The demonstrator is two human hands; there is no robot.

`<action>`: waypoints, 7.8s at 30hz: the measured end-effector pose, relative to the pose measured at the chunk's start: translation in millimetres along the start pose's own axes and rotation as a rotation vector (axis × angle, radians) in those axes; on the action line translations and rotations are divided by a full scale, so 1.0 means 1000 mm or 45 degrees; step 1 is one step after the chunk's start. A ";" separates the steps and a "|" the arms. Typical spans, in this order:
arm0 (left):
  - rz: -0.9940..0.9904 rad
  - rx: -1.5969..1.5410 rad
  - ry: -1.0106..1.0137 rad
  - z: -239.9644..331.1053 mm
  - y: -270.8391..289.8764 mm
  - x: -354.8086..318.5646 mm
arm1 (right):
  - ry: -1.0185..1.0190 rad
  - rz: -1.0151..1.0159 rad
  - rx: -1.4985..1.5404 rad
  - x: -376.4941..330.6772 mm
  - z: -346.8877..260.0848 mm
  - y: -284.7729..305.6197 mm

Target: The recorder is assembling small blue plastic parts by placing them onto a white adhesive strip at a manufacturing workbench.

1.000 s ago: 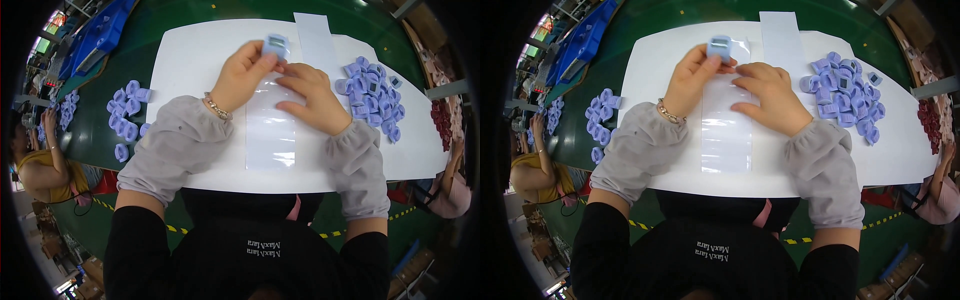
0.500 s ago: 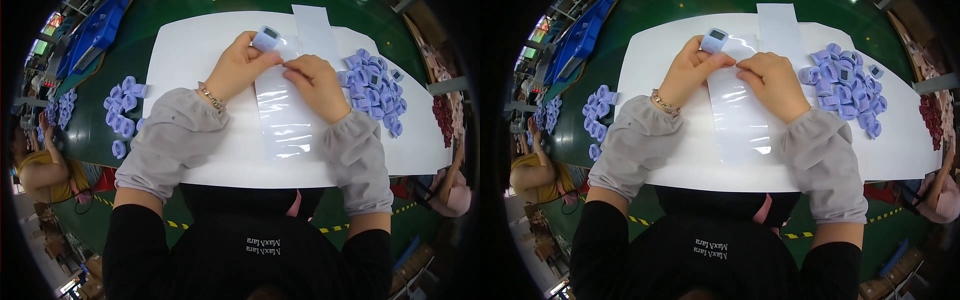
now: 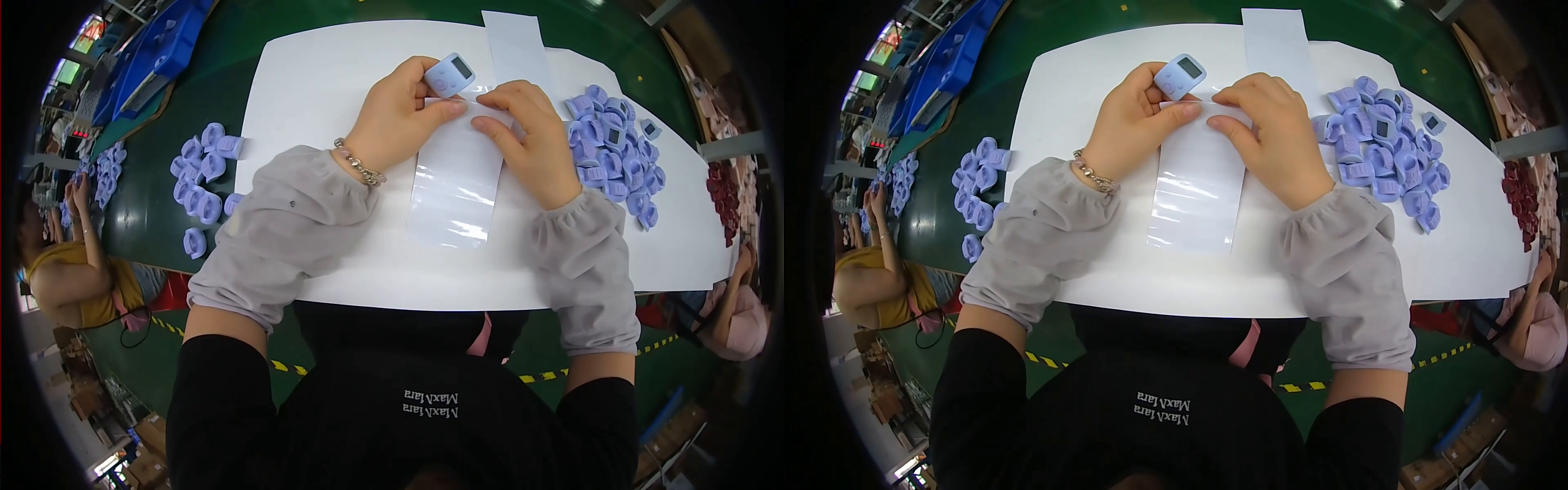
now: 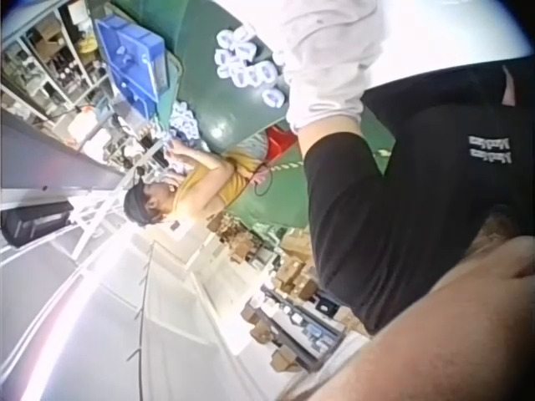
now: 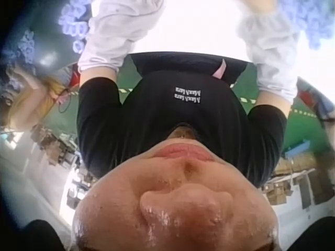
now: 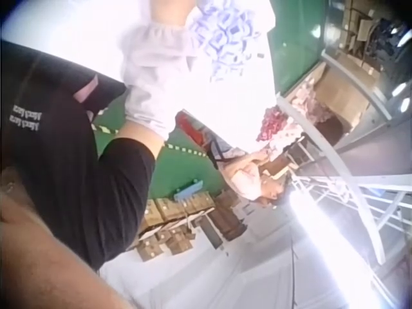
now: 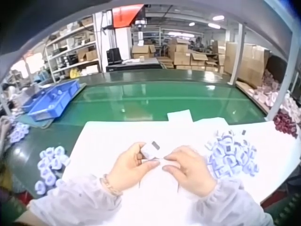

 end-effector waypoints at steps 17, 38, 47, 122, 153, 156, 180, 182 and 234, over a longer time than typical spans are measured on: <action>0.140 0.012 0.130 -0.004 0.004 0.000 | 0.235 0.230 -0.506 -0.004 -0.026 -0.003; -0.265 -0.237 -0.070 0.010 -0.014 -0.010 | -0.500 0.090 1.047 -0.006 -0.003 0.007; -0.306 -0.183 -0.040 0.011 -0.017 -0.011 | -0.428 0.096 0.936 -0.007 -0.002 0.003; 0.351 0.924 -0.134 0.066 0.124 -0.043 | 0.186 -0.531 -0.391 0.008 -0.029 -0.039; -0.162 -0.173 -0.035 0.005 0.012 0.009 | -0.158 -0.087 0.695 0.017 0.007 -0.032; -0.410 -0.045 0.124 0.002 0.009 0.006 | -0.133 0.009 0.692 0.016 0.007 -0.029; -0.167 -0.012 -0.091 0.007 0.017 0.011 | -0.262 0.017 0.495 0.015 0.017 -0.030; -0.180 0.045 -0.100 0.006 0.018 0.011 | -0.317 0.059 0.482 0.015 0.017 -0.028; 0.046 -0.223 -0.046 0.002 0.028 0.019 | -0.029 -0.058 -0.091 0.015 0.014 -0.030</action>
Point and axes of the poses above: each hand's wrist, its own x-axis towards the middle knuckle, its own y-axis out of the back of the hand, z = x × y, the point moved 5 cm from there along x, towards the middle knuckle, and after that the axes turned 6 degrees about -x, right-handed, at the moved point
